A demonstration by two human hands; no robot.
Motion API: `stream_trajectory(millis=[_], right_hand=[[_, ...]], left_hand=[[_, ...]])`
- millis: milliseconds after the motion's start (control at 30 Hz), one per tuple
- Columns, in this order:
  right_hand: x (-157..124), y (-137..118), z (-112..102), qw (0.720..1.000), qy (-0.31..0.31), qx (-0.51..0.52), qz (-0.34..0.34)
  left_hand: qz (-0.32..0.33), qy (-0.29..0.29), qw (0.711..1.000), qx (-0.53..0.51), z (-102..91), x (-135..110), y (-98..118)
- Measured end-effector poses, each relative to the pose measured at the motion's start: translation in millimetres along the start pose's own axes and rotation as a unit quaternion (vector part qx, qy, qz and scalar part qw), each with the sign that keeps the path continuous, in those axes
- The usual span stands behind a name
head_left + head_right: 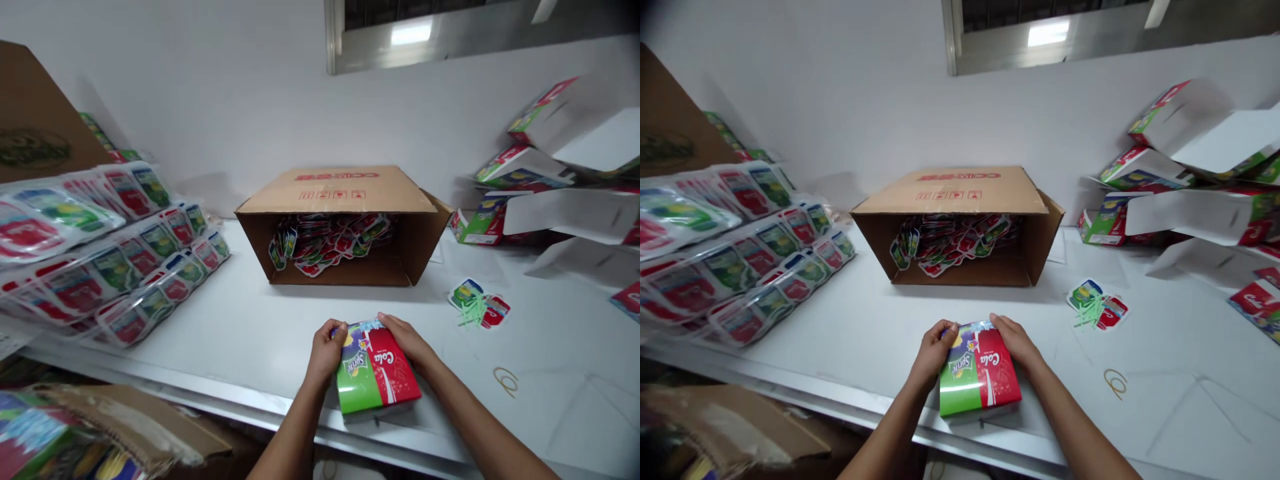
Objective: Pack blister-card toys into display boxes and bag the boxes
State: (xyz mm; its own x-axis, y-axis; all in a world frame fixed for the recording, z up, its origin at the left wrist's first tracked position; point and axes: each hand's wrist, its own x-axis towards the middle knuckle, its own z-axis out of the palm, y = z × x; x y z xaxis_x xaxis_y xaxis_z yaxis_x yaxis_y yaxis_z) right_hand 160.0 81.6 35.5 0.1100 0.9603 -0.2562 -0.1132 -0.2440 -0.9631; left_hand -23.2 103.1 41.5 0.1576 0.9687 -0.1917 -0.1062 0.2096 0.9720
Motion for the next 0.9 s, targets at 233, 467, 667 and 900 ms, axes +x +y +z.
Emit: stream_trajectory(millis=[233, 467, 667, 900], right_hand=[[-30, -18, 2, 0.986, 0.064, 0.026, -0.152], [-45, -10, -27, 0.968, 0.071, -0.077, -0.230], [-75, 19, -8, 0.850, 0.172, -0.223, -0.446], [-98, 40, 6, 0.835, 0.167, -0.238, -0.468]], left_hand=[[0.206, -0.009, 0.976, 0.074, 8.8, -20, 25], [0.476, -0.042, 0.834, 0.274, 7.2, -17, 21], [0.328, 0.137, 0.880, 0.313, 20.4, -51, 10], [-0.005, 0.021, 1.000, -0.018, 42.4, -66, 28]])
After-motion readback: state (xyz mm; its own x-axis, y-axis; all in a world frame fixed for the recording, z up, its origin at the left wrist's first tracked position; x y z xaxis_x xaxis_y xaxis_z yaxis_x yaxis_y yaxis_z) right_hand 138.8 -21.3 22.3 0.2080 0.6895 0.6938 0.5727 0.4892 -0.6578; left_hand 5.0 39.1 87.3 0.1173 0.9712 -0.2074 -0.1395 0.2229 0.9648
